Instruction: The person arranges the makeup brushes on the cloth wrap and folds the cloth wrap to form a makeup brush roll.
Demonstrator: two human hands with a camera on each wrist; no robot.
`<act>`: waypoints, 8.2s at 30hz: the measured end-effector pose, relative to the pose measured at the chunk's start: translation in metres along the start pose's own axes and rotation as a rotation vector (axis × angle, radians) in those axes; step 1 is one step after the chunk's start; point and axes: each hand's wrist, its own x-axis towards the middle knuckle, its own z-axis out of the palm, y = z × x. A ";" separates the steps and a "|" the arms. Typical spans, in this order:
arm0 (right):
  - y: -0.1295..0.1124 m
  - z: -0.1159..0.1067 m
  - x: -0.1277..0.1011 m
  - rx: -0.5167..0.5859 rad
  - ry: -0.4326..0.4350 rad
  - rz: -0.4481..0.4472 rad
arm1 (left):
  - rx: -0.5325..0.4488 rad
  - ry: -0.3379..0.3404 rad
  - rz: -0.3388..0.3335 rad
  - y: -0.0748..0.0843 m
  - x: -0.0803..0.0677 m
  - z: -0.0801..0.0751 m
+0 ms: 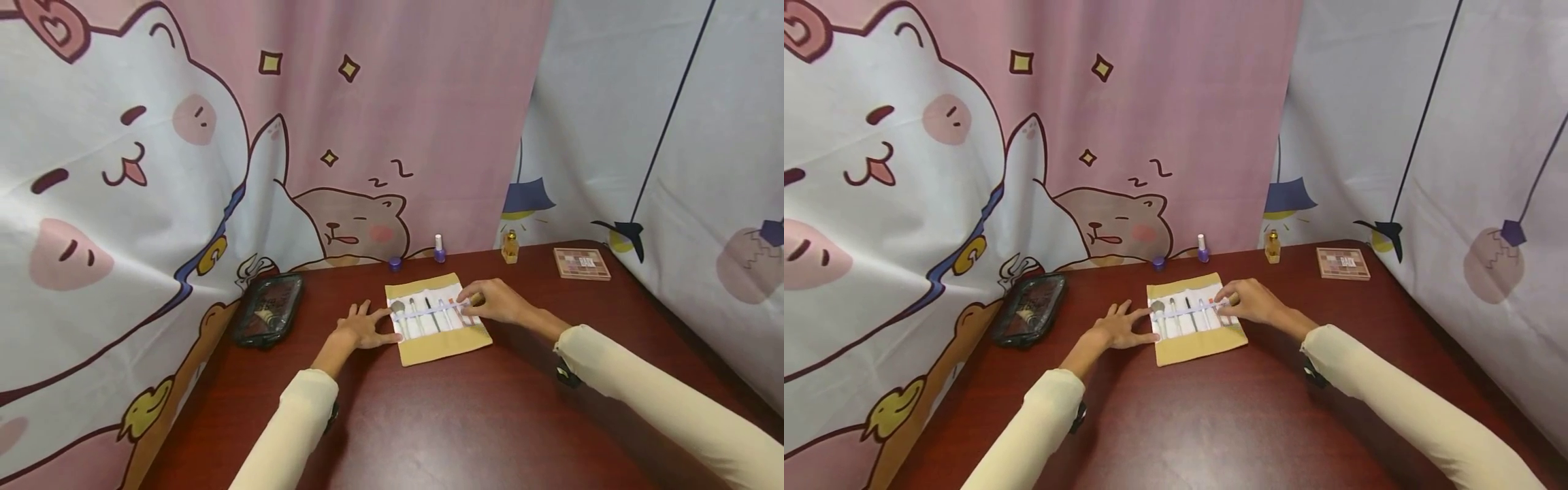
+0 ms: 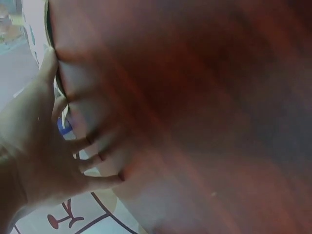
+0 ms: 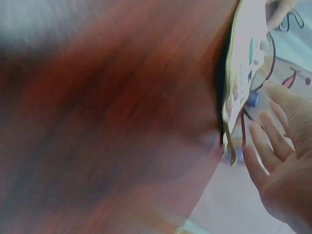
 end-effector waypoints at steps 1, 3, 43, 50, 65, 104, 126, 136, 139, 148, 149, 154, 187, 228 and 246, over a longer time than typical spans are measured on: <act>-0.003 0.002 -0.001 0.002 -0.013 -0.002 | -0.003 0.015 -0.006 0.001 -0.001 0.002; -0.010 0.007 -0.005 0.008 -0.051 -0.019 | -0.007 0.044 -0.017 0.004 -0.005 0.005; -0.005 0.008 -0.054 -0.250 -0.104 -0.328 | -0.115 0.222 0.353 0.012 -0.066 0.022; -0.008 0.014 -0.063 -0.267 -0.140 -0.298 | -0.155 0.284 0.367 0.009 -0.058 0.019; -0.001 0.001 -0.050 -0.016 -0.002 -0.060 | -0.435 0.342 0.320 0.014 -0.037 0.010; -0.009 0.003 -0.050 -0.174 -0.083 -0.163 | -0.242 0.309 0.515 0.017 -0.030 0.012; -0.007 0.011 -0.009 -0.027 -0.192 0.010 | -0.301 0.290 0.324 0.018 0.003 0.016; -0.037 0.034 0.007 0.066 -0.138 0.105 | -0.411 0.276 0.313 0.029 0.015 -0.001; -0.038 0.039 0.011 0.050 -0.114 0.112 | -0.429 0.264 0.298 0.037 0.022 -0.003; -0.038 0.045 0.014 0.080 -0.071 0.125 | -0.356 0.226 0.217 0.054 0.041 0.001; -0.038 0.045 0.014 0.079 -0.063 0.116 | -0.355 0.223 0.219 0.055 0.042 0.001; -0.037 0.045 0.014 0.060 -0.025 0.092 | -0.387 0.213 0.250 0.060 0.048 0.001; -0.026 0.041 0.008 0.108 0.000 0.034 | -0.344 0.380 0.554 0.058 0.025 0.006; -0.020 0.048 0.009 0.087 0.019 -0.112 | -0.125 0.559 0.641 0.059 0.025 0.016; -0.021 0.050 0.008 -0.014 0.040 -0.151 | -0.051 0.622 0.614 0.067 0.028 0.024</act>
